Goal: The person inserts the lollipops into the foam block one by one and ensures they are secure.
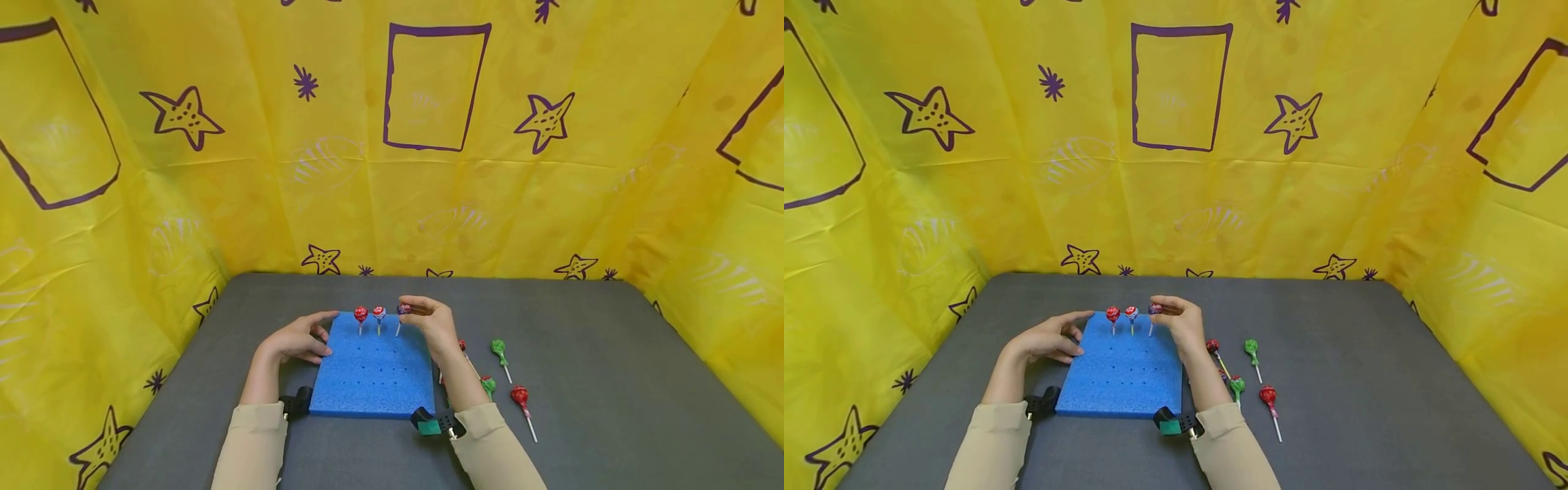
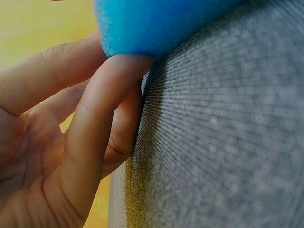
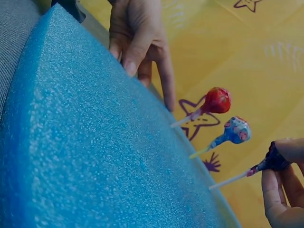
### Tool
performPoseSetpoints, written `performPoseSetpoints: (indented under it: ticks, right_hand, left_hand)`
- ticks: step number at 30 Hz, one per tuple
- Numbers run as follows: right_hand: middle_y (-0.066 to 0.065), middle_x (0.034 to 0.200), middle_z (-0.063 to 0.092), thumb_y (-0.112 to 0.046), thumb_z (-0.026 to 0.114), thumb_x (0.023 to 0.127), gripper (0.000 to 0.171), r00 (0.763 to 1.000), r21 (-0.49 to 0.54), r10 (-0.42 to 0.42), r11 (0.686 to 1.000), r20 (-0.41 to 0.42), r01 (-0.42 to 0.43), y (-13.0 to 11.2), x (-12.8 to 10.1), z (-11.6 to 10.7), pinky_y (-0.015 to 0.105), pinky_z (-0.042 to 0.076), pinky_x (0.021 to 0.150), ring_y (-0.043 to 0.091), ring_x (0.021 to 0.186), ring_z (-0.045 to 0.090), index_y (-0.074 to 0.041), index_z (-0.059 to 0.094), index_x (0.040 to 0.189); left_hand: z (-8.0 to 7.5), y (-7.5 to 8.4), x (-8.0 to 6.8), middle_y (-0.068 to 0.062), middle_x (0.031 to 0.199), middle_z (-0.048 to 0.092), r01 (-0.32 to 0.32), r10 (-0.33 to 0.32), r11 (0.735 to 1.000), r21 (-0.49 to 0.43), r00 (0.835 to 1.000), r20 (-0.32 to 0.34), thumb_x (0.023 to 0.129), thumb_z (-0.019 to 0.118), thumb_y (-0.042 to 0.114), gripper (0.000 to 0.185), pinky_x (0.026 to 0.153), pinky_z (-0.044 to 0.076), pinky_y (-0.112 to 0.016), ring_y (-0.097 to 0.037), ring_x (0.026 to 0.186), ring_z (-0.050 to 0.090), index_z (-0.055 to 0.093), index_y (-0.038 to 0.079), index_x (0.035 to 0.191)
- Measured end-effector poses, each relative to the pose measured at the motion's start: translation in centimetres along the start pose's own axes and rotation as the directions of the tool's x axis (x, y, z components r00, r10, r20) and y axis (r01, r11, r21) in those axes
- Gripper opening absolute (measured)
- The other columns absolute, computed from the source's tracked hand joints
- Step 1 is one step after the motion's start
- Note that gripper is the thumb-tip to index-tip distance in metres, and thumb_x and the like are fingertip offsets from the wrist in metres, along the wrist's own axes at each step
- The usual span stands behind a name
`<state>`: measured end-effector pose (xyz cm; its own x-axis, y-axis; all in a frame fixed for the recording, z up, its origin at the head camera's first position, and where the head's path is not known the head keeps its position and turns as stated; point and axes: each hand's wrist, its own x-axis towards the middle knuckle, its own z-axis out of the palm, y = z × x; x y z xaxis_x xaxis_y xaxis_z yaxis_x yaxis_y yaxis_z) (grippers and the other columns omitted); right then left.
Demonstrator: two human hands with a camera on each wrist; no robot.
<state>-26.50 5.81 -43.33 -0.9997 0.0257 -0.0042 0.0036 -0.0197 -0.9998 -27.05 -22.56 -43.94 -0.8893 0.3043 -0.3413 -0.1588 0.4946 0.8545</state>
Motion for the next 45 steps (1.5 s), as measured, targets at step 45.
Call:
performPoseSetpoints:
  ticks: [45]
  right_hand:
    - [0.017,0.115,0.071,0.006,0.075,0.078,0.033,0.998,-0.052,0.021,0.998,0.051,-0.019,1.00,0.04,0.09,0.026,0.060,0.078,0.015,0.093,0.067,-0.002,0.074,0.109]
  left_hand:
    - [-0.01,0.09,-0.17,-0.011,0.096,0.053,-0.004,0.004,1.000,0.001,1.000,0.010,0.083,0.073,-0.001,0.082,0.065,0.062,-0.031,-0.017,0.074,0.063,0.033,0.011,0.153]
